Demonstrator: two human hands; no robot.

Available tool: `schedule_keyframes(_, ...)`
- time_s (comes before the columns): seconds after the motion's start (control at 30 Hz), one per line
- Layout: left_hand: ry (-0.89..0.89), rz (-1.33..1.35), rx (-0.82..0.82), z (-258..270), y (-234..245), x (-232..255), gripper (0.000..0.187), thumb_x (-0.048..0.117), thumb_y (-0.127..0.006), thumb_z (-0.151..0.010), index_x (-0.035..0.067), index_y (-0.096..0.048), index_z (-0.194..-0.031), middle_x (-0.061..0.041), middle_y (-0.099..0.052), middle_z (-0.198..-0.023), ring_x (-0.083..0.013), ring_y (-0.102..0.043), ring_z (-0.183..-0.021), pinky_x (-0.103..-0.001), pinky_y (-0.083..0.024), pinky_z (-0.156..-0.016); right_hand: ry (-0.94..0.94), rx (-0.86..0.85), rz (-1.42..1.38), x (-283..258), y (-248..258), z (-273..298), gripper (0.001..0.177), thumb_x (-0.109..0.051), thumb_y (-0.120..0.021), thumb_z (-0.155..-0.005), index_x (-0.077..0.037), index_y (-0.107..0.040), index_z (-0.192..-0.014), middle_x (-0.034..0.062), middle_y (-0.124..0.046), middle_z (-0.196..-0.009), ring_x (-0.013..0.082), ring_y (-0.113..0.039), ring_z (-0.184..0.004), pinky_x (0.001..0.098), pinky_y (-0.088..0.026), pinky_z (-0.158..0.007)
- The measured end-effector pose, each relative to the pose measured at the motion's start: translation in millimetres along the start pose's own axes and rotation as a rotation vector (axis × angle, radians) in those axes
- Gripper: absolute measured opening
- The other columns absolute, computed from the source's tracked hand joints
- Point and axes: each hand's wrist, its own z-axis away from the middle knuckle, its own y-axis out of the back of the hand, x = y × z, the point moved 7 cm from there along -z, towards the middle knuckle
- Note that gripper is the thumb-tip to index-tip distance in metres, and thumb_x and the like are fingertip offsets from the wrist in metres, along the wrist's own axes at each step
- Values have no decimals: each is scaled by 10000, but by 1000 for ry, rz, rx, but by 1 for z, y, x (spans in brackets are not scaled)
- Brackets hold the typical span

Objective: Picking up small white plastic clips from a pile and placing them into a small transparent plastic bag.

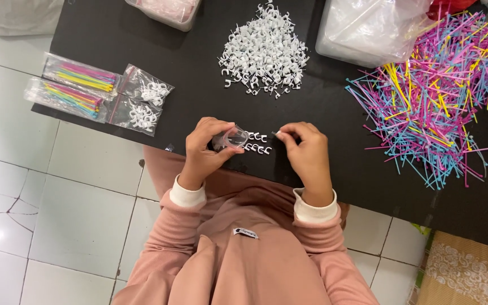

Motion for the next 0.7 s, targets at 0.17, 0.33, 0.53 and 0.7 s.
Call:
schedule_keyframes(0.17,-12,-6,3,-2,0,3,448,243,-927,-789,-31,-751,-1096,-120,-756,-881,-314,-697,-791,-432,-556,-832,137,242,-289,-17,33,4,85,26,-831,-880,-24,-773,-918,94,-728,-830,175,-653,-727,290,-537,-726)
schedule_keyframes(0.33,-15,-21,7,-3,0,4,453,230,-945,-764,-31,-752,-1080,-117,-753,-865,-318,-696,-780,-434,-558,-814,266,358,-635,-19,53,16,71,173,-739,-867,140,-702,-918,240,-681,-760,246,-598,-663,352,-527,-679)
schedule_keyframes(0.53,-12,-16,-6,-3,0,5,457,235,-945,-768,-34,-748,-1080,-118,-752,-876,-314,-686,-795,-425,-556,-827,145,255,-1066,0,49,26,42,97,-686,-892,101,-672,-931,238,-649,-751,242,-592,-666,422,-544,-750)
schedule_keyframes(0.7,-32,-22,10,-1,0,3,471,266,-932,-789,-47,-741,-1083,-123,-752,-856,-308,-703,-777,-442,-542,-835,58,89,-1387,-3,39,31,32,28,-678,-916,28,-669,-947,190,-628,-745,216,-563,-656,440,-513,-784)
